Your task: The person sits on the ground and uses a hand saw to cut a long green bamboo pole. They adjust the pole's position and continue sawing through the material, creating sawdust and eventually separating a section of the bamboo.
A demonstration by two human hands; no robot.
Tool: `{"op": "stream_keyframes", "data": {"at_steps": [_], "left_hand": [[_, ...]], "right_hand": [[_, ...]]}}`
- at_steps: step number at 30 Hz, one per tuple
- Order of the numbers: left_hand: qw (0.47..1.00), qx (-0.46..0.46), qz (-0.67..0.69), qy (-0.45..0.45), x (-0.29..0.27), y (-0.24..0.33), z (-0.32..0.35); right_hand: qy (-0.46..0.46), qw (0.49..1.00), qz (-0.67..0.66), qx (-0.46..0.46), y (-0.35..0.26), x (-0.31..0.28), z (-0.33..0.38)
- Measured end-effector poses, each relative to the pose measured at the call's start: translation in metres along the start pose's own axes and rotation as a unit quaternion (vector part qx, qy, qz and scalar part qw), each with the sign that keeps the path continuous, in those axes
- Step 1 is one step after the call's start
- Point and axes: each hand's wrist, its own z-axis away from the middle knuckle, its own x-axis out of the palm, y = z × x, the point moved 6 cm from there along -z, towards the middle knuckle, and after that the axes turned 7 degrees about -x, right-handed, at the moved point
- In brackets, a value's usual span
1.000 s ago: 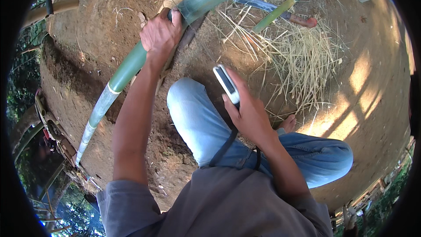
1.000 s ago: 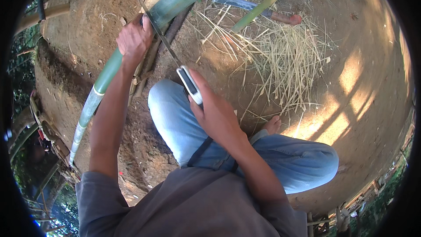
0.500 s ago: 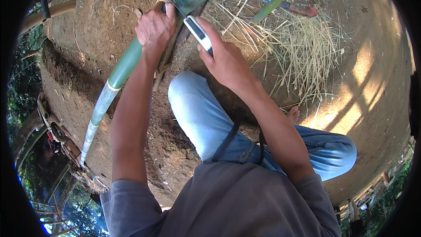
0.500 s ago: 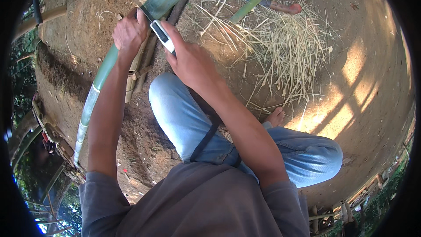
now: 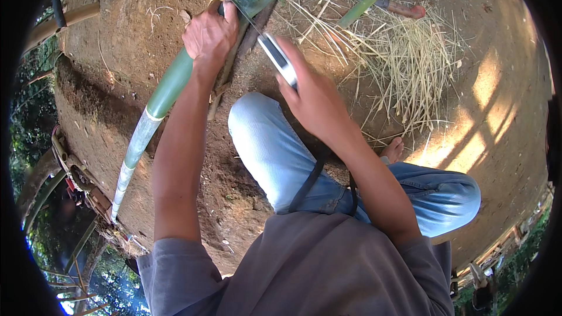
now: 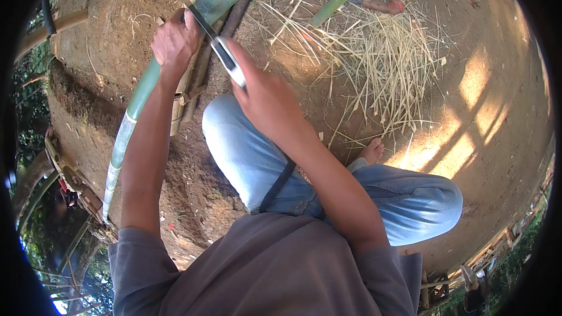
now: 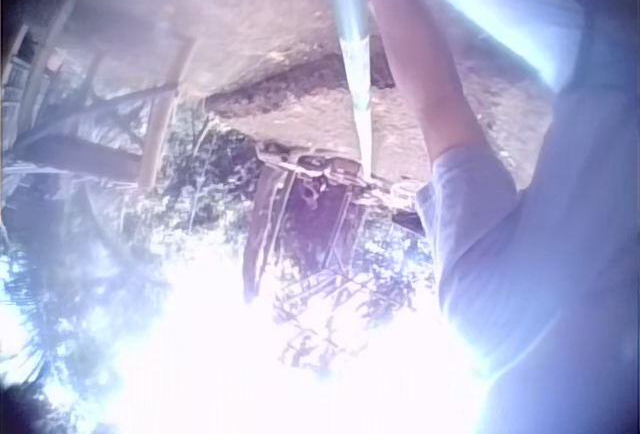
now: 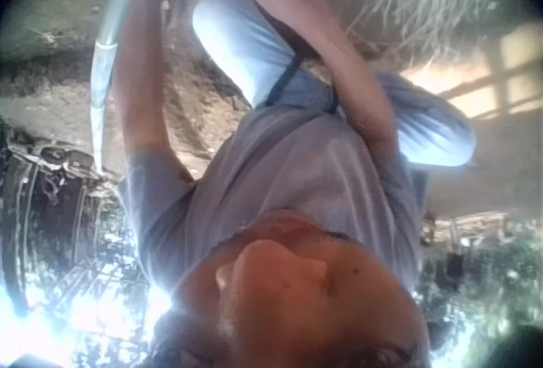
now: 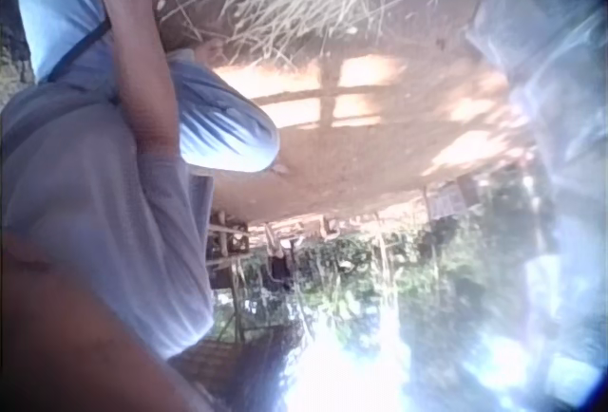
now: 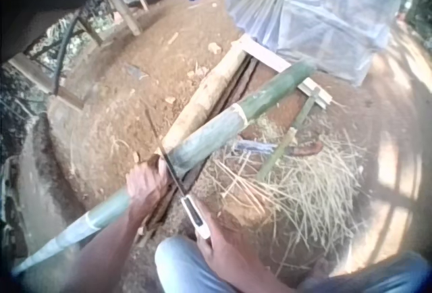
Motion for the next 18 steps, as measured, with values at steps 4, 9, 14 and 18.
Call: {"op": "stream_keyframes", "data": {"at_steps": [4,9,14,18], "left_hand": [[1.000,-0.025,-0.007,-0.010,0.005,-0.010,-0.006],[1.000,-0.002,0.012,0.008,-0.002,0.004,0.000],[0.999,0.015,0.036,0.015,-0.002,-0.003,0.003],[0.999,0.012,0.048,0.015,-0.001,-0.007,0.002]], "right_hand": [[0.009,1.000,-0.013,0.014,0.001,-0.016,0.071],[-0.065,0.994,-0.016,0.083,-0.005,-0.004,-0.029],[-0.006,0.997,-0.073,0.001,-0.043,-0.037,-0.001],[0.024,0.996,-0.035,0.081,0.011,-0.031,0.103]]}}
